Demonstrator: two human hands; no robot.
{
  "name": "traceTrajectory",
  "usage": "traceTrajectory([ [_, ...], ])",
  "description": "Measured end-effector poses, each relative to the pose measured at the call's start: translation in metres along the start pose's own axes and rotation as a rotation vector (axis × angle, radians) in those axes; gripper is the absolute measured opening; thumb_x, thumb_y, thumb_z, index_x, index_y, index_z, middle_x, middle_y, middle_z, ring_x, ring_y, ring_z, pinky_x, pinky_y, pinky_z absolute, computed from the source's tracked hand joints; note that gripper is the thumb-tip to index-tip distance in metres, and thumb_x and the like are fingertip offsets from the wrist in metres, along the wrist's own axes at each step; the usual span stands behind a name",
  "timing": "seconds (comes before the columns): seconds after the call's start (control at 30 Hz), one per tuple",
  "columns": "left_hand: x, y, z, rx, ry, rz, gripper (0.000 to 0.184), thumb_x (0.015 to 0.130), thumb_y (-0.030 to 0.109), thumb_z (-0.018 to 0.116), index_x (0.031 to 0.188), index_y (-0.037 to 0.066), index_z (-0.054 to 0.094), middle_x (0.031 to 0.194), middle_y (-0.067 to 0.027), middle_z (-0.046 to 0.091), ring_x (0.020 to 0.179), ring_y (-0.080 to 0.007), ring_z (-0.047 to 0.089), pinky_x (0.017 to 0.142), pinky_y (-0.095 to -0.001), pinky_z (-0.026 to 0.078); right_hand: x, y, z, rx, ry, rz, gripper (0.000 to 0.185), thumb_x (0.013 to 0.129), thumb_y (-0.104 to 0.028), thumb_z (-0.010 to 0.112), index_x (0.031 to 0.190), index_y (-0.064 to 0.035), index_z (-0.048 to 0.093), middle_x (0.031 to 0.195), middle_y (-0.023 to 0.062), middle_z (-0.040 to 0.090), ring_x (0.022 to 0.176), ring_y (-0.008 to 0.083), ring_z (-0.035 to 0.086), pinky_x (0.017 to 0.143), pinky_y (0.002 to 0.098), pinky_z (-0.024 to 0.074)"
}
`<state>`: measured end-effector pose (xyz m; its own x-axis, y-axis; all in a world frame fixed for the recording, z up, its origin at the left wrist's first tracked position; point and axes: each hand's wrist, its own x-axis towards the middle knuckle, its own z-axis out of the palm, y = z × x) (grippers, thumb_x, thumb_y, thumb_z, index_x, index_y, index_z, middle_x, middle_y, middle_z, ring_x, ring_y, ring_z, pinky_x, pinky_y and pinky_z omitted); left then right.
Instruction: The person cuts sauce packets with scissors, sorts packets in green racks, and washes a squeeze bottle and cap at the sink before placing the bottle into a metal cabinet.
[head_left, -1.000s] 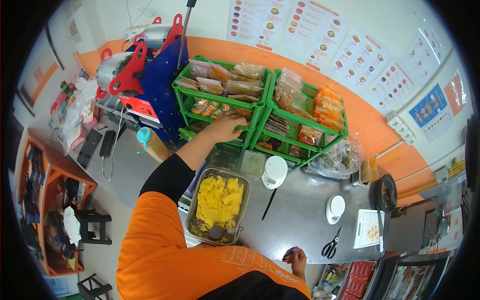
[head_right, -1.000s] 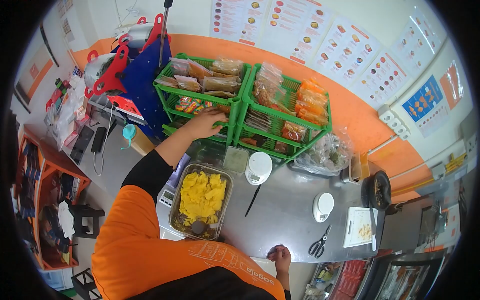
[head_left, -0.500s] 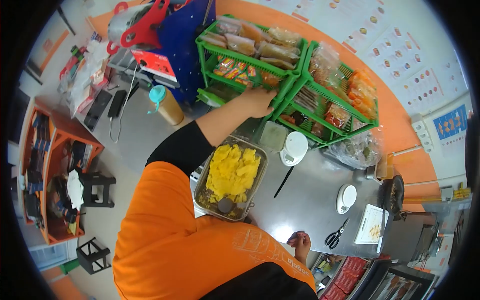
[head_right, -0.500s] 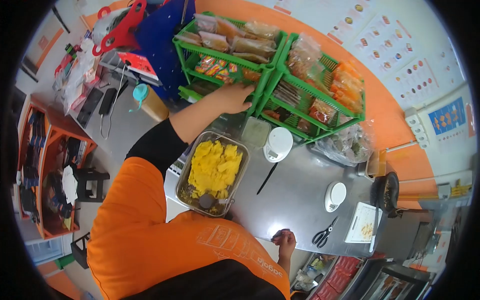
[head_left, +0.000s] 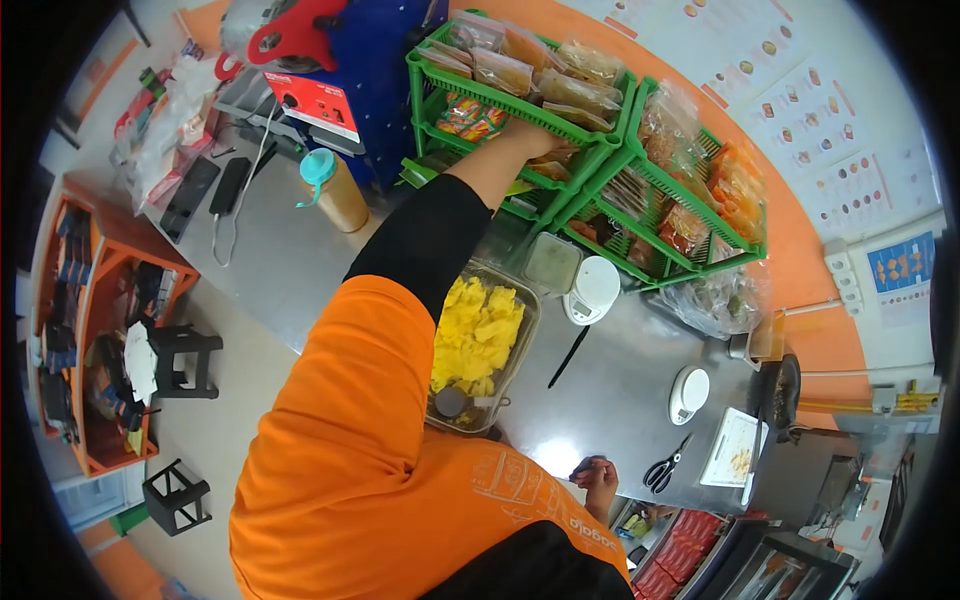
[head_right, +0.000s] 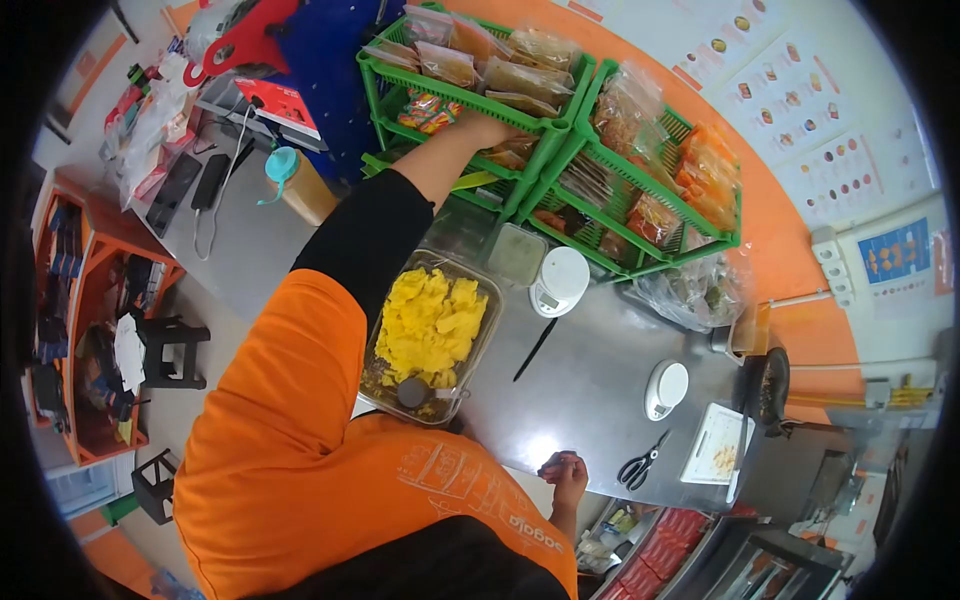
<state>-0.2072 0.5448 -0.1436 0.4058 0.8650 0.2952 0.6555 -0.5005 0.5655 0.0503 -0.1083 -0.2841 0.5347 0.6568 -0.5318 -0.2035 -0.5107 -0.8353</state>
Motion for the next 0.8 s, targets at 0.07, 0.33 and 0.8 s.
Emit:
traceTrajectory([
  [0.07,0.010,-0.013,0.017,0.002,-0.010,0.023,0.049,0.091,0.042,0.065,0.132,0.016,0.061,0.129,-0.0150,0.064,0.115,-0.0332,0.061,0.098,-0.0434,0.048,-0.001,0.001,0.001,-0.007,0.012,-0.008,0.022,0.104,-0.028,0.053,0.101,-0.0070,0.059,0.066,0.0083,0.067,0.052,0.0151,0.063,0.046,0.0235,0.0486],
  [0.33,-0.028,-0.009,-0.029,-0.230,-0.318,0.126,0.037,0.096,0.031,0.063,0.117,0.000,0.062,0.106,-0.0184,0.070,0.104,-0.0254,0.066,0.089,-0.0378,0.050,0.000,0.010,-0.001,0.000,0.029,-0.062,0.023,0.104,-0.029,0.054,0.103,-0.0067,0.060,0.066,0.0071,0.066,0.050,0.0129,0.061,0.046,0.0223,0.0471],
  [0.8,-0.054,0.022,-0.035,0.178,-0.052,0.026,0.054,0.090,0.036,0.069,0.119,-0.007,0.054,0.119,-0.0295,0.059,0.110,-0.0460,0.058,0.095,-0.0498,0.047,-0.002,0.001,0.002,0.006,0.047,-0.010,0.018,0.104,-0.023,0.051,0.101,-0.0074,0.060,0.065,0.0083,0.066,0.051,0.0142,0.062,0.045,0.0226,0.0456],
])
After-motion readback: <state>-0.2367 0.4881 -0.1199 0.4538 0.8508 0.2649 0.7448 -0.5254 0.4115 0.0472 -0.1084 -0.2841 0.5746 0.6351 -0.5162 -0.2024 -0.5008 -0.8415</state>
